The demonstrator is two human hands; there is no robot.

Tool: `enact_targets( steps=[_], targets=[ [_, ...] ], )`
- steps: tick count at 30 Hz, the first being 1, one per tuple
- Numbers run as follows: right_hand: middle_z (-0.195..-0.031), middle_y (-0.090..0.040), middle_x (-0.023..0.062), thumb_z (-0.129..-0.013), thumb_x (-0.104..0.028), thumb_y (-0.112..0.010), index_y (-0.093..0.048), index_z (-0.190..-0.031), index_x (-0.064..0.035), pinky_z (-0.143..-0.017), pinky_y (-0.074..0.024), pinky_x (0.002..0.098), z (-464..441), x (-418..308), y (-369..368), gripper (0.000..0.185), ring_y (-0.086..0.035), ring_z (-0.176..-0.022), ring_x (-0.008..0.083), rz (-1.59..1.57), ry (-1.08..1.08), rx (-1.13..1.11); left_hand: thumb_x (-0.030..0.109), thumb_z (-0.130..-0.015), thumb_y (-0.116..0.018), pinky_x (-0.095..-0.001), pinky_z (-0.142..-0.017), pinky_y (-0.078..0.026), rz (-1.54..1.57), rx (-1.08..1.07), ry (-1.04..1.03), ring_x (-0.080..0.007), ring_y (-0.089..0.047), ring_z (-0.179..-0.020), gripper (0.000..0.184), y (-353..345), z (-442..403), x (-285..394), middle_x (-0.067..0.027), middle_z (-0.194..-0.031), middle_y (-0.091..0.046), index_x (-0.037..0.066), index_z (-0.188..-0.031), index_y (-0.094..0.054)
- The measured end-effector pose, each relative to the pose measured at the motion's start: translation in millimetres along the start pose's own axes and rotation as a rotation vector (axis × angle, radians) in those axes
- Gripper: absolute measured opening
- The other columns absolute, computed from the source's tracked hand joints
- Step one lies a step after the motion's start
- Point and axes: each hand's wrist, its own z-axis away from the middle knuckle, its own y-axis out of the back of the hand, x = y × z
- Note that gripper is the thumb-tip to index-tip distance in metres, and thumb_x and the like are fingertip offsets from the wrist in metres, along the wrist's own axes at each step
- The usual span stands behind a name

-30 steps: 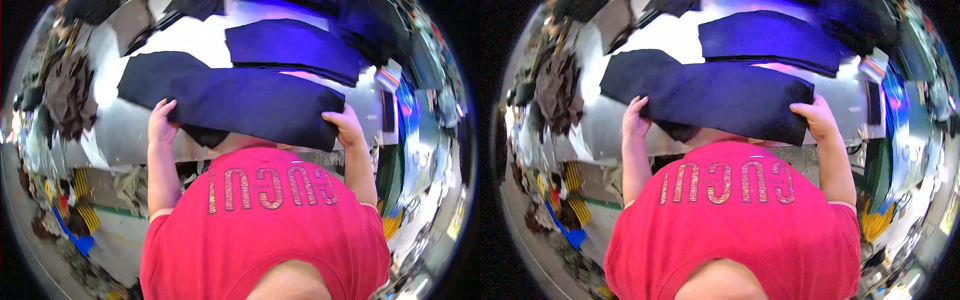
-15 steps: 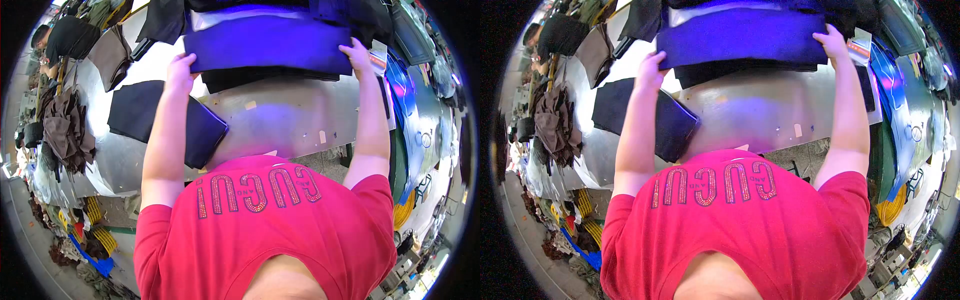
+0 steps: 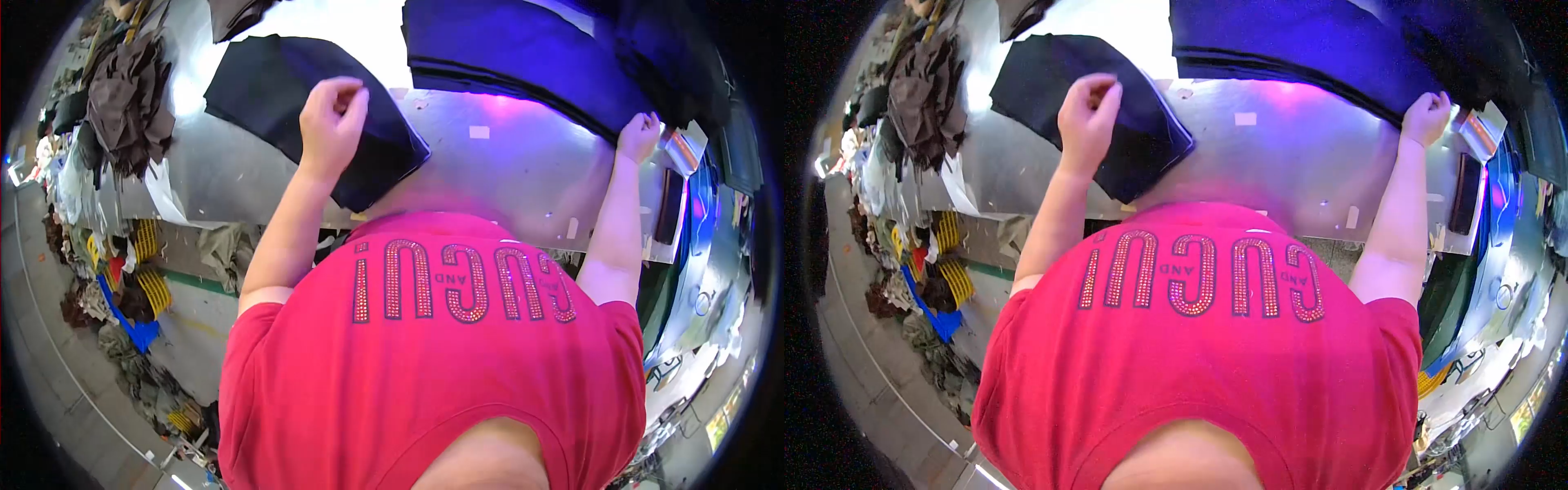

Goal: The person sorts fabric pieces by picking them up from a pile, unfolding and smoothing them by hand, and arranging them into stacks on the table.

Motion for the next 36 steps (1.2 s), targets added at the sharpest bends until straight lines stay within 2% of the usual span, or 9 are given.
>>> enact_targets(
  steps=[1, 3, 8, 16, 20, 23, 28, 31, 36],
  targets=[
    [-0.094, -0.059, 0.0184, -0.077, -0.019, -0.051, -0.051, -0.108, 0.0058, -0.081, -0.0439, 0.0338, -2, 6, 0, 0.04, -0.057, -0.088, 0.0292, -0.059, -0.026, 0.054, 0.013, -0.072, -0.067, -0.0288, -0.067, -0.045, 0.004, 0.002, 0.01, -0.0201, -0.054, -0.076, 0.034, 3, 16, 1, -0.0097, -0.093, -0.054, 0.003, -0.102, -0.055],
    [-0.094, -0.059, 0.0173, -0.076, -0.017, -0.052, -0.051, -0.106, 0.0075, -0.079, -0.0446, 0.032, -3, 13, 1, 0.039, -0.057, -0.087, 0.0265, -0.176, -0.079, 0.163, 0.015, -0.065, -0.07, -0.0341, -0.078, -0.04, -0.395, 0.055, -0.455, -0.0252, -0.05, -0.09, 0.039, 6, 43, 3, -0.0095, -0.095, -0.053, 0.006, -0.1, -0.056],
    [-0.096, -0.057, 0.0167, -0.076, -0.01, -0.052, -0.052, -0.101, 0.0095, -0.081, -0.0428, 0.0302, 15, -43, 17, 0.032, -0.056, -0.09, 0.0247, -0.182, -0.078, 0.289, 0.019, -0.062, -0.071, -0.0359, -0.083, -0.037, -0.465, 0.027, -0.292, -0.0287, -0.045, -0.098, 0.04, -6, 78, 4, -0.0089, -0.099, -0.052, 0.008, -0.099, -0.057],
    [-0.1, -0.056, 0.0136, -0.077, -0.005, -0.051, -0.049, -0.106, 0.0073, -0.078, -0.0438, 0.0282, 64, -79, 22, 0.032, -0.056, -0.089, 0.0209, -0.331, -0.034, 0.207, 0.019, -0.069, -0.067, -0.0295, -0.076, -0.042, -0.624, -0.225, -0.319, -0.0211, -0.054, -0.083, 0.032, -1, 64, -7, -0.0071, -0.088, -0.057, 0.006, -0.097, -0.061],
    [-0.1, -0.055, 0.0128, -0.079, -0.003, -0.049, -0.048, -0.108, 0.0057, -0.076, -0.0443, 0.027, 103, -128, 27, 0.03, -0.055, -0.086, 0.0183, -0.541, -0.01, 0.075, 0.017, -0.075, -0.064, -0.0242, -0.067, -0.044, -0.062, -0.119, 0.075, -0.0127, -0.056, -0.075, 0.023, 10, 53, -25, -0.0042, -0.082, -0.061, 0.003, -0.093, -0.062],
    [-0.1, -0.056, 0.0101, -0.082, -0.002, -0.049, -0.05, -0.108, 0.001, -0.073, -0.0442, 0.0241, 132, -162, 27, 0.026, -0.055, -0.081, 0.0139, -0.721, -0.067, -0.421, 0.014, -0.08, -0.06, -0.0213, -0.065, -0.043, 0.317, -0.232, 0.423, -0.0084, -0.056, -0.072, 0.017, 26, 38, -29, -0.0025, -0.08, -0.062, 0.0, -0.09, -0.062],
    [-0.092, -0.059, 0.0063, -0.085, -0.006, -0.048, -0.054, -0.105, -0.0009, -0.068, -0.0455, 0.0237, 187, -237, 23, 0.021, -0.056, -0.076, 0.011, -0.781, -0.199, -1.142, 0.013, -0.081, -0.059, -0.021, -0.068, -0.044, 0.446, -0.275, 0.57, -0.0086, -0.057, -0.074, 0.016, 32, 23, -29, -0.002, -0.083, -0.061, 0.0, -0.091, -0.061],
    [-0.09, -0.06, 0.0061, -0.086, -0.011, -0.05, -0.054, -0.105, -0.0014, -0.067, -0.0456, 0.023, 214, -274, 18, 0.022, -0.056, -0.074, 0.0109, -0.818, -0.015, -1.216, 0.014, -0.08, -0.062, -0.0239, -0.066, -0.048, 0.608, -0.32, 0.712, -0.0113, -0.059, -0.07, 0.019, 40, 17, -32, -0.0051, -0.083, -0.063, 0.0, -0.093, -0.061],
    [-0.084, -0.059, 0.005, -0.085, -0.023, -0.056, -0.055, -0.098, -0.0022, -0.059, -0.0465, 0.0216, 230, -317, 13, 0.025, -0.057, -0.065, 0.0095, -0.728, -0.35, -1.569, 0.013, -0.079, -0.063, -0.0246, -0.066, -0.049, 0.775, -0.365, 0.774, -0.0118, -0.059, -0.073, 0.019, 49, 13, -48, -0.0058, -0.083, -0.062, 0.001, -0.093, -0.06]
  ],
)
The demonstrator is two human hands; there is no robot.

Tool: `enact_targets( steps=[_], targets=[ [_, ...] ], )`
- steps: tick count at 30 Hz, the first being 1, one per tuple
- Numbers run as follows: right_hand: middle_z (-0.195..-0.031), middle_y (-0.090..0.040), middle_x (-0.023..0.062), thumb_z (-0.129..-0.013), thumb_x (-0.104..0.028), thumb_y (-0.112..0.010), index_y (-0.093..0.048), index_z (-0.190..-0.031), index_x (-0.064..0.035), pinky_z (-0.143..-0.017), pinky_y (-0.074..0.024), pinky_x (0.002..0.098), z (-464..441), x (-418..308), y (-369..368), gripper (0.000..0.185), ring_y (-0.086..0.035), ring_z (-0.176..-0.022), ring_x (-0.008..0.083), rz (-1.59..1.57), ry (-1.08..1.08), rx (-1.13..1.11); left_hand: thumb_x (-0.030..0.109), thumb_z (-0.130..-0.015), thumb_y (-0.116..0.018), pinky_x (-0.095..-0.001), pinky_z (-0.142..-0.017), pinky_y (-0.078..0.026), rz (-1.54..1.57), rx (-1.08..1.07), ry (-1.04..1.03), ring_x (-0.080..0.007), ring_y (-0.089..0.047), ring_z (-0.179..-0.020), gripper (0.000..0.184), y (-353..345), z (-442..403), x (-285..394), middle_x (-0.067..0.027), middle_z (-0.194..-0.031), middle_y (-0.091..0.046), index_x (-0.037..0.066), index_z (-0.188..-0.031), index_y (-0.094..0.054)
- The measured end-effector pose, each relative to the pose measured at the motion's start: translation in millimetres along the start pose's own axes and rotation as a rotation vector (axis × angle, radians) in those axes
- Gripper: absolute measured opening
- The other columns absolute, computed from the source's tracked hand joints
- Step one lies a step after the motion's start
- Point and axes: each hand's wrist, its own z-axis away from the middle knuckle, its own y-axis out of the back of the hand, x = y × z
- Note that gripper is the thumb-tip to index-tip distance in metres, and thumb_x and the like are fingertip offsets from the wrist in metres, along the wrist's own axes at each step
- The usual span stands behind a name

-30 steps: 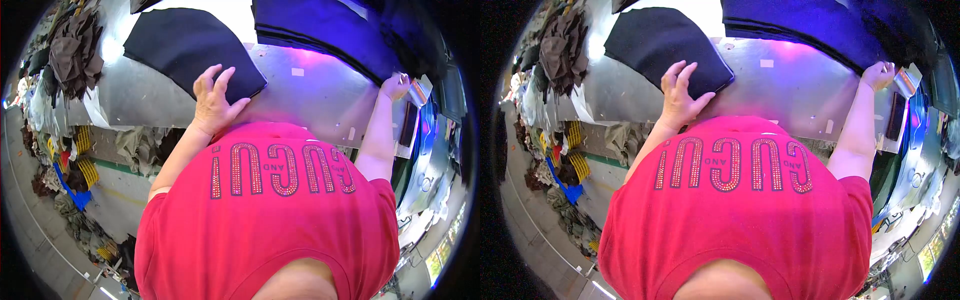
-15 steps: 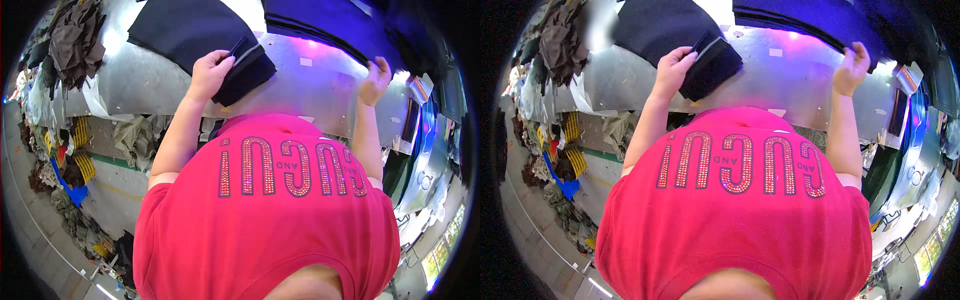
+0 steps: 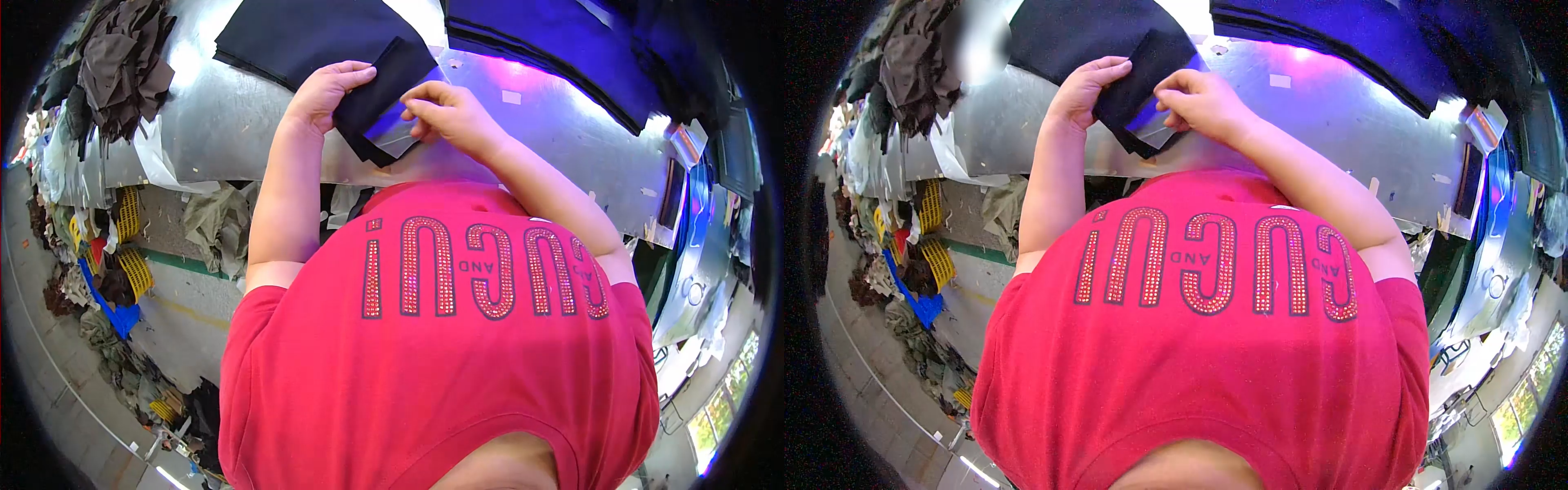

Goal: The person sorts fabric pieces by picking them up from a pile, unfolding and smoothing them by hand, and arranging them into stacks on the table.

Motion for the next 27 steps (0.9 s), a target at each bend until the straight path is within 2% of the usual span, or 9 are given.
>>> enact_targets(
  steps=[2, 5, 10, 13, 20, 23, 27],
  targets=[
    [-0.083, -0.059, 0.0047, -0.084, -0.027, -0.057, -0.055, -0.095, -0.0024, -0.057, -0.0467, 0.0212, -7, -1, -8, 0.027, -0.057, -0.063, 0.0094, -0.032, -0.081, -0.02, 0.013, -0.08, -0.062, -0.0241, -0.068, -0.048, -0.015, 0.013, 0.001, -0.0117, -0.059, -0.074, 0.018, -1, 1, 2, -0.0045, -0.084, -0.062, 0.003, -0.094, -0.059],
    [-0.078, -0.058, 0.0044, -0.083, -0.036, -0.058, -0.053, -0.086, -0.0032, -0.049, -0.0454, 0.0206, -15, -3, -15, 0.033, -0.057, -0.057, 0.0095, -0.135, -0.212, 0.065, 0.013, -0.08, -0.062, -0.0237, -0.069, -0.047, -0.019, -0.009, -0.01, -0.0115, -0.059, -0.074, 0.018, -1, 2, 1, -0.0039, -0.085, -0.062, 0.004, -0.095, -0.059],
    [-0.076, -0.057, 0.0054, -0.081, -0.043, -0.059, -0.051, -0.082, -0.0037, -0.044, -0.0437, 0.0205, -17, -3, -18, 0.04, -0.056, -0.053, 0.01, -0.064, -0.27, 0.115, 0.013, -0.079, -0.062, -0.0236, -0.067, -0.047, -0.034, -0.085, -0.006, -0.0112, -0.059, -0.073, 0.018, 3, 1, 0, -0.004, -0.083, -0.062, 0.004, -0.094, -0.06],
    [-0.076, -0.057, 0.0057, -0.079, -0.045, -0.059, -0.051, -0.083, -0.0029, -0.042, -0.0423, 0.0204, -17, 1, -16, 0.043, -0.055, -0.05, 0.0099, -0.051, -0.219, 0.108, 0.013, -0.079, -0.063, -0.0234, -0.067, -0.047, -0.033, -0.096, 0.005, -0.0109, -0.059, -0.072, 0.017, 7, -1, -1, -0.004, -0.082, -0.063, 0.003, -0.093, -0.061],
    [-0.074, -0.059, 0.0053, -0.079, -0.041, -0.06, -0.056, -0.087, -0.0029, -0.042, -0.0425, 0.0204, -4, -2, -10, 0.039, -0.055, -0.051, 0.0097, -0.047, -0.277, 0.059, 0.01, -0.078, -0.062, -0.0223, -0.067, -0.046, -0.026, -0.1, 0.011, -0.0099, -0.058, -0.071, 0.014, 10, -5, 0, -0.0034, -0.08, -0.062, 0.003, -0.09, -0.062],
    [-0.073, -0.06, 0.0058, -0.079, -0.038, -0.061, -0.058, -0.088, -0.0025, -0.042, -0.0427, 0.0204, -2, 2, -7, 0.037, -0.055, -0.05, 0.0097, -0.052, -0.295, 0.042, 0.01, -0.078, -0.062, -0.022, -0.067, -0.046, -0.138, -0.115, 0.023, -0.0098, -0.058, -0.071, 0.014, 5, -9, -2, -0.0031, -0.08, -0.062, 0.003, -0.09, -0.062],
    [-0.074, -0.061, 0.0068, -0.08, -0.033, -0.06, -0.06, -0.087, -0.001, -0.043, -0.043, 0.0196, 3, 10, -3, 0.032, -0.055, -0.048, 0.0101, -0.055, -0.293, -0.004, 0.01, -0.079, -0.06, -0.0222, -0.067, -0.046, -0.061, -0.087, -0.021, -0.0102, -0.058, -0.071, 0.014, 6, -8, -2, -0.0028, -0.081, -0.062, 0.003, -0.092, -0.061]
  ],
)
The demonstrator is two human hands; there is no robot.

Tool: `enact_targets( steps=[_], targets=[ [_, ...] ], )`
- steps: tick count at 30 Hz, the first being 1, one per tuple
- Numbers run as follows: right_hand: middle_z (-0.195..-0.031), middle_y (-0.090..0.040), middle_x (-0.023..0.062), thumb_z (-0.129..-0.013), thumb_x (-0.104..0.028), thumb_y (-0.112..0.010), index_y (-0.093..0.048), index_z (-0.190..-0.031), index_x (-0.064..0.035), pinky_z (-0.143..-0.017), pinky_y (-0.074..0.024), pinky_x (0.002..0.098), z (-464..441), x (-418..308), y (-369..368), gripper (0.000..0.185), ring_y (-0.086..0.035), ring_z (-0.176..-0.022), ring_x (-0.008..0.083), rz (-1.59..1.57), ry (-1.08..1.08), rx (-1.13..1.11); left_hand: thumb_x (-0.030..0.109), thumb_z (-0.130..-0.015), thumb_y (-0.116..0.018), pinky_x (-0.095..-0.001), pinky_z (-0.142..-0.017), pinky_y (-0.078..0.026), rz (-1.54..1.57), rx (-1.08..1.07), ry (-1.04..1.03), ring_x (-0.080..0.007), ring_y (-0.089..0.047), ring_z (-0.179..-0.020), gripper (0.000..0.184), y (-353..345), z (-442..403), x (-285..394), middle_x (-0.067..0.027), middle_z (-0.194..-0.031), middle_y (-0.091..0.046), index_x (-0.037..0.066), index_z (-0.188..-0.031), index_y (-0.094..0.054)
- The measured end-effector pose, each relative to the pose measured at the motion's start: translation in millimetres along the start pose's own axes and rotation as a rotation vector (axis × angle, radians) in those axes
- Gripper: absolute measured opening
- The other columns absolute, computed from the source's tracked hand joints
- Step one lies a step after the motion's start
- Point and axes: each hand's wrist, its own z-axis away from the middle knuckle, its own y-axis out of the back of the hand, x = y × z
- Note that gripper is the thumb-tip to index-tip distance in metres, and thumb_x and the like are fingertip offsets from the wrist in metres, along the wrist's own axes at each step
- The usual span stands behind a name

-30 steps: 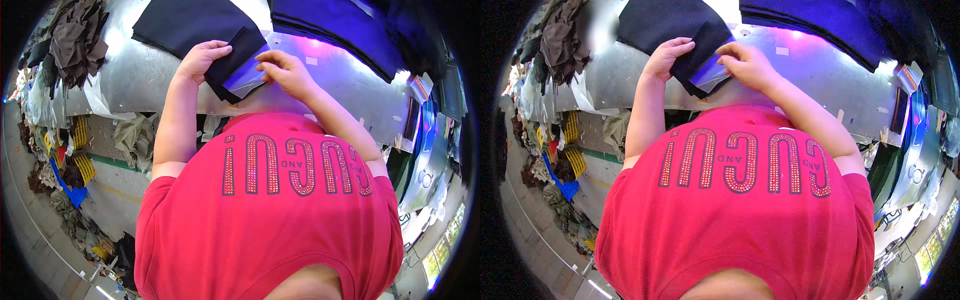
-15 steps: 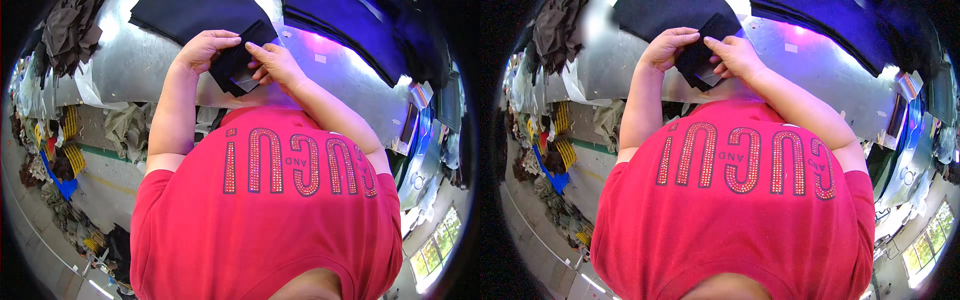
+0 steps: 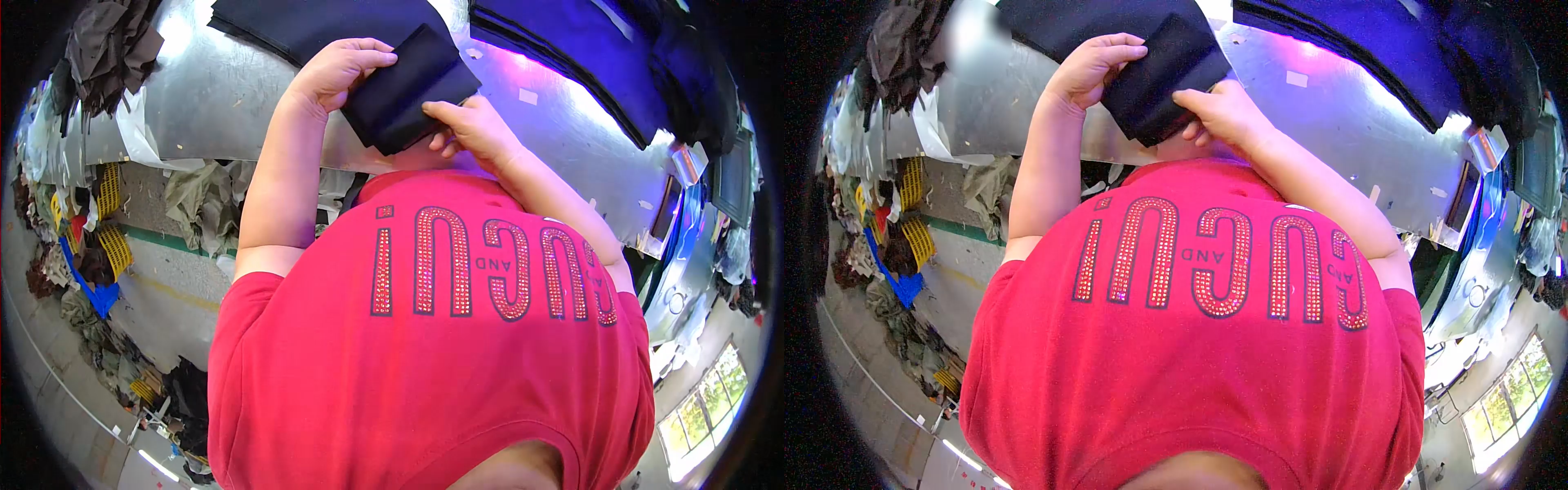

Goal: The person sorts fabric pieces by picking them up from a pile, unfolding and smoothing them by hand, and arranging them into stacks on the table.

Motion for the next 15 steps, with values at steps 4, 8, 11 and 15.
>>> enact_targets(
  steps=[4, 8, 11, 15],
  targets=[
    [-0.074, -0.062, 0.0076, -0.083, -0.027, -0.058, -0.06, -0.085, 0.0011, -0.043, -0.0432, 0.0188, 7, 11, 10, 0.029, -0.054, -0.047, 0.0108, -0.081, -0.029, -0.022, 0.009, -0.079, -0.059, -0.022, -0.068, -0.046, 0.066, 0.058, -0.052, -0.0107, -0.058, -0.072, 0.014, 0, 6, 3, -0.0028, -0.082, -0.061, 0.003, -0.093, -0.06],
    [-0.073, -0.062, 0.0077, -0.085, -0.024, -0.056, -0.06, -0.085, 0.0023, -0.044, -0.0437, 0.0186, 10, 15, 15, 0.027, -0.054, -0.046, 0.0107, -0.189, -0.06, -0.024, 0.008, -0.08, -0.058, -0.0214, -0.069, -0.045, 0.082, 0.045, -0.01, -0.0089, -0.057, -0.075, 0.018, -3, 5, 4, -0.0019, -0.082, -0.061, 0.005, -0.097, -0.06],
    [-0.072, -0.062, 0.0078, -0.085, -0.023, -0.055, -0.059, -0.085, 0.0024, -0.044, -0.0443, 0.0188, 8, 14, 11, 0.026, -0.054, -0.047, 0.0102, -0.215, -0.04, -0.013, 0.008, -0.08, -0.058, -0.0212, -0.07, -0.044, -0.16, -0.013, -0.245, -0.0077, -0.055, -0.077, 0.018, -16, 11, -2, -0.0015, -0.082, -0.06, 0.005, -0.098, -0.061],
    [-0.07, -0.062, 0.007, -0.086, -0.025, -0.055, -0.059, -0.085, 0.0016, -0.044, -0.0448, 0.0188, 4, 9, 1, 0.027, -0.055, -0.048, 0.0094, -0.186, 0.024, 0.071, 0.009, -0.079, -0.059, -0.0212, -0.072, -0.043, -0.513, -0.087, -0.388, -0.0068, -0.054, -0.078, 0.017, -24, 16, -9, -0.0014, -0.082, -0.06, 0.004, -0.095, -0.062]
  ],
)
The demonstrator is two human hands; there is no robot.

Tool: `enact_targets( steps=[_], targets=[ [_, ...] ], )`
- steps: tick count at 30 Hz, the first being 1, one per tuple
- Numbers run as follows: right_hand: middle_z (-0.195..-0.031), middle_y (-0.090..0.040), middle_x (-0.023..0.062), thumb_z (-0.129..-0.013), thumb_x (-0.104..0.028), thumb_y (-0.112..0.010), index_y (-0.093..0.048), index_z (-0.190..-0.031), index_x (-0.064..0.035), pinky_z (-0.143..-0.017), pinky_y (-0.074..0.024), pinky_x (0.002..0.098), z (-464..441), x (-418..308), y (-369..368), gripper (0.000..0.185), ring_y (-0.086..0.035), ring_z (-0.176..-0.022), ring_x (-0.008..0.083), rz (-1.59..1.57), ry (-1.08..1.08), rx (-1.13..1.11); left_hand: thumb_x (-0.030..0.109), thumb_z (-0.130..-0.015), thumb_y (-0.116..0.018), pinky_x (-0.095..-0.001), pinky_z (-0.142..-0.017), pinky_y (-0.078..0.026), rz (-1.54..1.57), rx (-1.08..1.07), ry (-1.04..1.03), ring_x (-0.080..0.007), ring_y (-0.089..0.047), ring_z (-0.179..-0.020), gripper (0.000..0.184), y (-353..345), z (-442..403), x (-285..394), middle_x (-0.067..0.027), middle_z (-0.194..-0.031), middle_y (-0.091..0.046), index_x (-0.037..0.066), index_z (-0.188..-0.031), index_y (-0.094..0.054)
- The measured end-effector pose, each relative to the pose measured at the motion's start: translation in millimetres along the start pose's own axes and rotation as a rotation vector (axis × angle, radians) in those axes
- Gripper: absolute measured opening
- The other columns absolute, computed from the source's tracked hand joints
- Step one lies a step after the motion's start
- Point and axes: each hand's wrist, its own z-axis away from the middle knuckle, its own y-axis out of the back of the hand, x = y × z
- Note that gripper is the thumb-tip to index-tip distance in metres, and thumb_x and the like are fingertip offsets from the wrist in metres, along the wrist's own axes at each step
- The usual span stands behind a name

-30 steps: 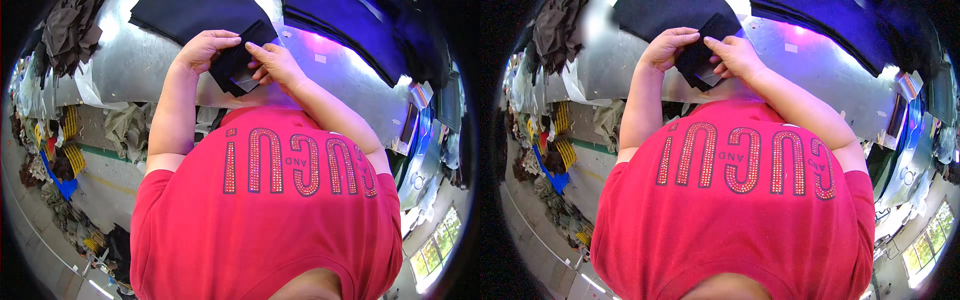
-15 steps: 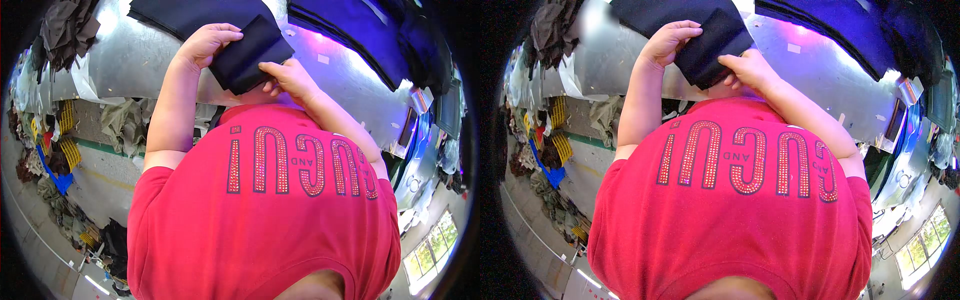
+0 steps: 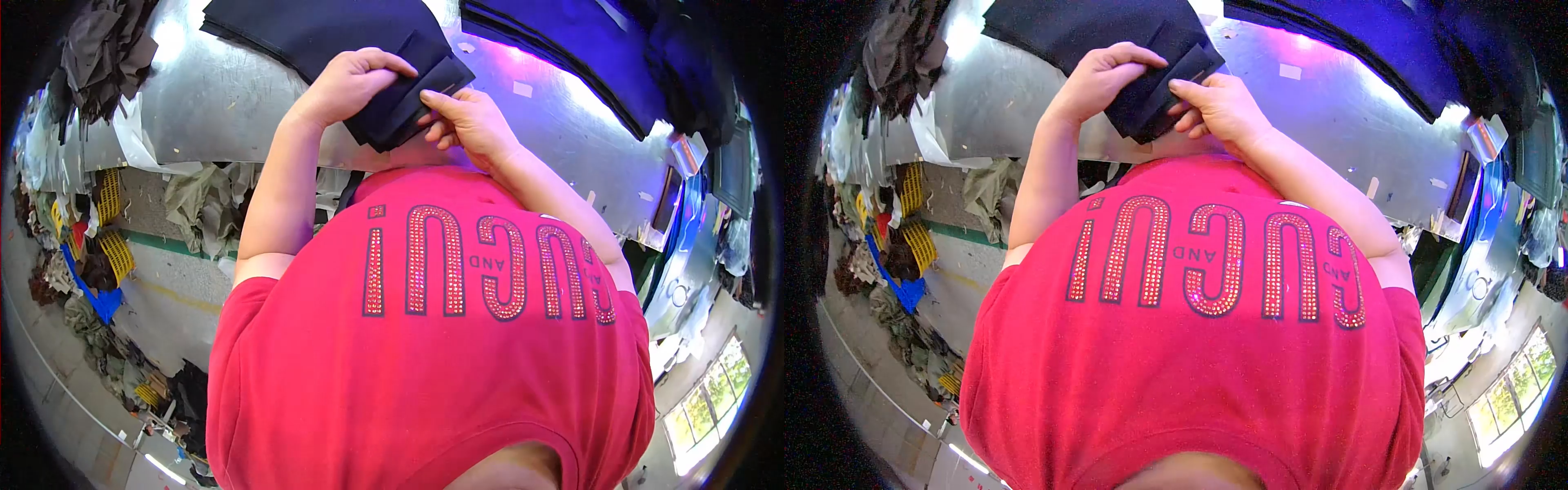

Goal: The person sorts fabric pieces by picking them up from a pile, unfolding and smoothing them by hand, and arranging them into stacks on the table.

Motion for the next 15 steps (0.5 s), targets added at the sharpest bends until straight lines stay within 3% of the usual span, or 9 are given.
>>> enact_targets(
  steps=[5, 9, 15],
  targets=[
    [-0.072, -0.061, 0.0062, -0.086, -0.028, -0.055, -0.059, -0.084, 0.0, -0.044, -0.0449, 0.0189, -5, -1, -7, 0.028, -0.056, -0.051, 0.0089, -0.017, 0.033, 0.023, 0.011, -0.077, -0.061, -0.0219, -0.072, -0.043, -0.287, -0.075, 0.014, -0.0082, -0.054, -0.077, 0.014, -6, 0, 15, -0.0023, -0.081, -0.06, 0.002, -0.087, -0.063],
    [-0.075, -0.062, 0.0058, -0.087, -0.029, -0.054, -0.058, -0.086, -0.0014, -0.045, -0.0455, 0.019, -7, 2, -4, 0.028, -0.057, -0.054, 0.0089, -0.013, 0.038, 0.0, 0.018, -0.074, -0.063, -0.0258, -0.069, -0.045, -0.213, -0.072, 0.091, -0.0136, -0.057, -0.071, 0.019, 2, -6, 4, -0.008, -0.076, -0.062, 0.002, -0.086, -0.063],
    [-0.077, -0.062, 0.0052, -0.088, -0.029, -0.052, -0.055, -0.088, -0.0034, -0.048, -0.0463, 0.0196, -7, 3, -2, 0.025, -0.057, -0.056, 0.0092, -0.013, 0.109, -0.046, 0.019, -0.075, -0.064, -0.0246, -0.069, -0.045, -0.303, -0.152, 0.041, -0.0124, -0.056, -0.07, 0.02, -1, -9, 8, -0.0062, -0.073, -0.062, 0.001, -0.084, -0.063]
  ],
)
